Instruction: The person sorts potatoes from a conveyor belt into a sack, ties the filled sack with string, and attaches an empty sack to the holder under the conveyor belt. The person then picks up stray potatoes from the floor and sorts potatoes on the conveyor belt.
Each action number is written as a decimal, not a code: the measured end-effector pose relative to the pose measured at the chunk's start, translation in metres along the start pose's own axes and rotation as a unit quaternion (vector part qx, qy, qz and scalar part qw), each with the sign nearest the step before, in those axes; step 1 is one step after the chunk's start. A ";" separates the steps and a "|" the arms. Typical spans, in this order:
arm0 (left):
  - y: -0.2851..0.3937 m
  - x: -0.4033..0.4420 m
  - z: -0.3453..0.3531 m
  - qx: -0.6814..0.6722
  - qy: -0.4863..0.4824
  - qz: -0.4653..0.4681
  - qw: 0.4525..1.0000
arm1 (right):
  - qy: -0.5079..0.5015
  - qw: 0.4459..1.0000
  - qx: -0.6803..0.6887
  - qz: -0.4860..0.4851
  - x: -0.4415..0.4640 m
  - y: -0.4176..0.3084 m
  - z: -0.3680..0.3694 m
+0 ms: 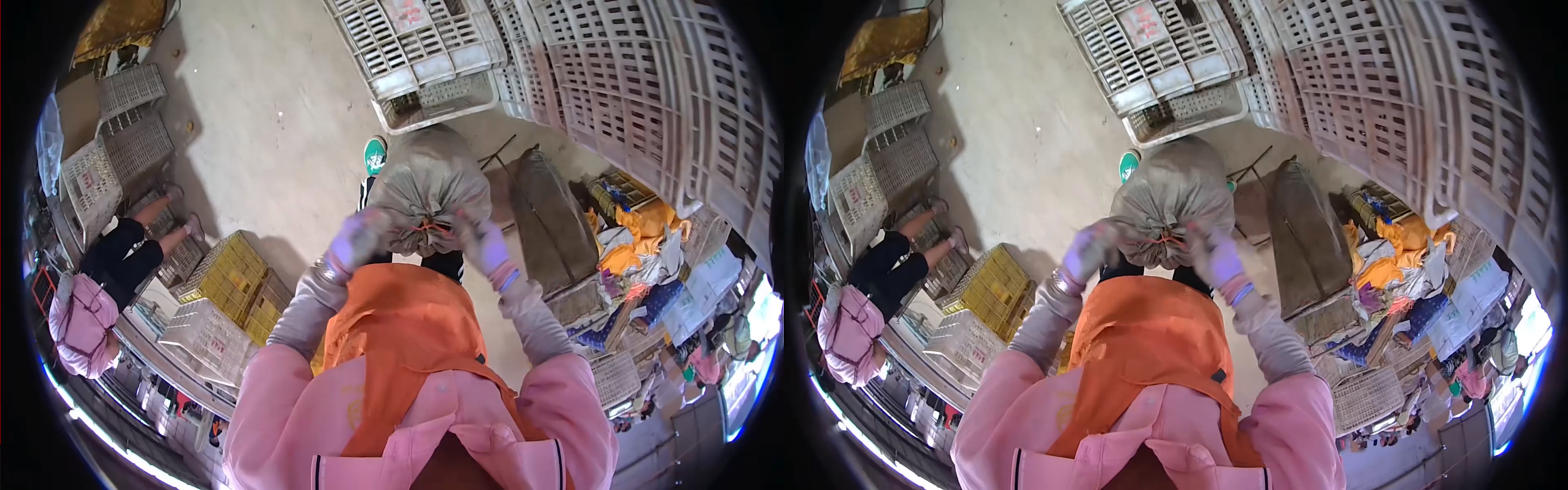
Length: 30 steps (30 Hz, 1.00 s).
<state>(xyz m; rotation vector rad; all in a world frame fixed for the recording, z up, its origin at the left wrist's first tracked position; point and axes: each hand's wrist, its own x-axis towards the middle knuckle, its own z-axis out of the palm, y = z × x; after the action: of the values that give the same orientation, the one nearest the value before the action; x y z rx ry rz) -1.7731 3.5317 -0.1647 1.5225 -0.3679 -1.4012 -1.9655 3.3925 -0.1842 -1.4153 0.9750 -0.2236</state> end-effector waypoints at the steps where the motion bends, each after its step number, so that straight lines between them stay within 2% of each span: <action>1: 0.004 0.008 0.013 0.061 -0.039 0.191 0.979 | 0.001 1.000 0.000 -0.005 -0.008 -0.016 0.004; 2: 0.011 0.017 0.026 0.092 -0.060 0.354 0.929 | -0.141 0.982 -0.120 0.020 -0.015 -0.031 0.006; 3: 0.021 0.017 0.038 0.185 -0.083 0.352 0.914 | -0.277 0.930 -0.236 0.045 -0.020 -0.038 0.007; 4: 0.028 0.018 0.045 0.276 -0.105 0.347 0.890 | -0.273 0.931 -0.237 0.043 -0.022 -0.032 0.008; 5: 0.019 0.024 0.049 0.276 -0.107 0.350 0.889 | -0.276 0.925 -0.258 0.040 -0.022 -0.018 0.011; 7: -0.004 0.032 0.054 0.275 -0.048 0.253 0.926 | -0.281 0.917 -0.280 0.043 -0.024 -0.011 0.010; 8: -0.009 0.025 0.054 0.271 -0.048 0.248 0.929 | -0.231 0.955 -0.154 0.108 -0.025 -0.017 0.007; 9: -0.013 0.019 0.050 0.062 -0.053 0.026 0.996 | -0.176 0.969 -0.024 0.170 -0.023 -0.024 0.006; 10: -0.014 0.014 0.046 -0.063 -0.078 -0.060 0.993 | -0.114 0.962 0.108 0.222 -0.017 -0.027 0.008; 11: -0.015 0.009 0.042 -0.183 -0.081 -0.150 0.968 | -0.091 0.966 0.112 0.216 -0.013 -0.015 0.010; 12: -0.037 0.003 0.049 -0.193 -0.094 -0.095 0.972 | -0.094 0.965 0.115 0.216 -0.013 -0.007 0.010; 13: -0.059 -0.002 0.056 -0.205 -0.107 -0.040 0.972 | -0.078 0.952 0.174 0.240 -0.013 -0.009 0.011; 14: -0.066 -0.006 0.063 -0.159 -0.094 -0.047 0.982 | -0.058 0.935 0.232 0.262 -0.013 -0.010 0.012; 15: -0.073 -0.003 0.060 -0.157 -0.098 -0.049 0.982 | -0.055 0.934 0.235 0.262 -0.013 -0.010 0.014; 16: -0.077 0.005 0.058 0.056 -0.070 0.032 0.995 | -0.062 0.951 0.205 0.222 -0.011 -0.011 0.013; 17: -0.082 0.010 0.058 0.263 -0.035 0.113 0.958 | -0.072 0.965 0.172 0.182 -0.010 -0.013 0.012; 21: -0.102 0.007 0.058 0.261 0.008 0.110 0.959 | -0.047 0.977 0.116 0.174 -0.009 -0.027 0.011; 22: -0.116 0.004 0.057 0.025 0.008 0.005 1.000 | -0.027 0.970 0.127 0.205 -0.009 -0.021 0.005; 23: -0.120 0.003 0.056 -0.212 0.008 -0.100 0.972 | -0.007 0.962 0.138 0.235 -0.010 -0.014 0.000; 24: -0.124 0.004 0.054 -0.211 0.007 -0.100 0.972 | -0.006 0.962 0.139 0.234 -0.013 -0.001 -0.003; 26: -0.121 0.014 0.053 -0.146 0.045 -0.090 0.984 | 0.072 0.941 0.241 0.225 -0.021 0.020 -0.007; 27: -0.118 0.019 0.051 -0.147 0.043 -0.087 0.984 | 0.072 0.956 0.195 0.205 -0.032 0.020 -0.005; 28: -0.110 0.021 0.048 -0.160 0.007 -0.154 0.975 | 0.073 0.957 0.193 0.206 -0.036 0.020 0.000; 29: -0.098 0.019 0.045 -0.171 -0.030 -0.222 0.959 | 0.072 0.978 0.152 0.120 -0.042 0.023 0.007; 30: -0.085 0.019 0.044 -0.173 -0.032 -0.225 0.958 | 0.071 0.991 0.110 0.034 -0.047 0.024 0.016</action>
<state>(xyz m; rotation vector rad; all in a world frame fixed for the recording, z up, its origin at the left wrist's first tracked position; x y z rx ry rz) -1.8389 3.5372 -0.2365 1.3164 0.1965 -1.7624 -1.9931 3.4400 -0.1880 -1.1744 1.0783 -0.3754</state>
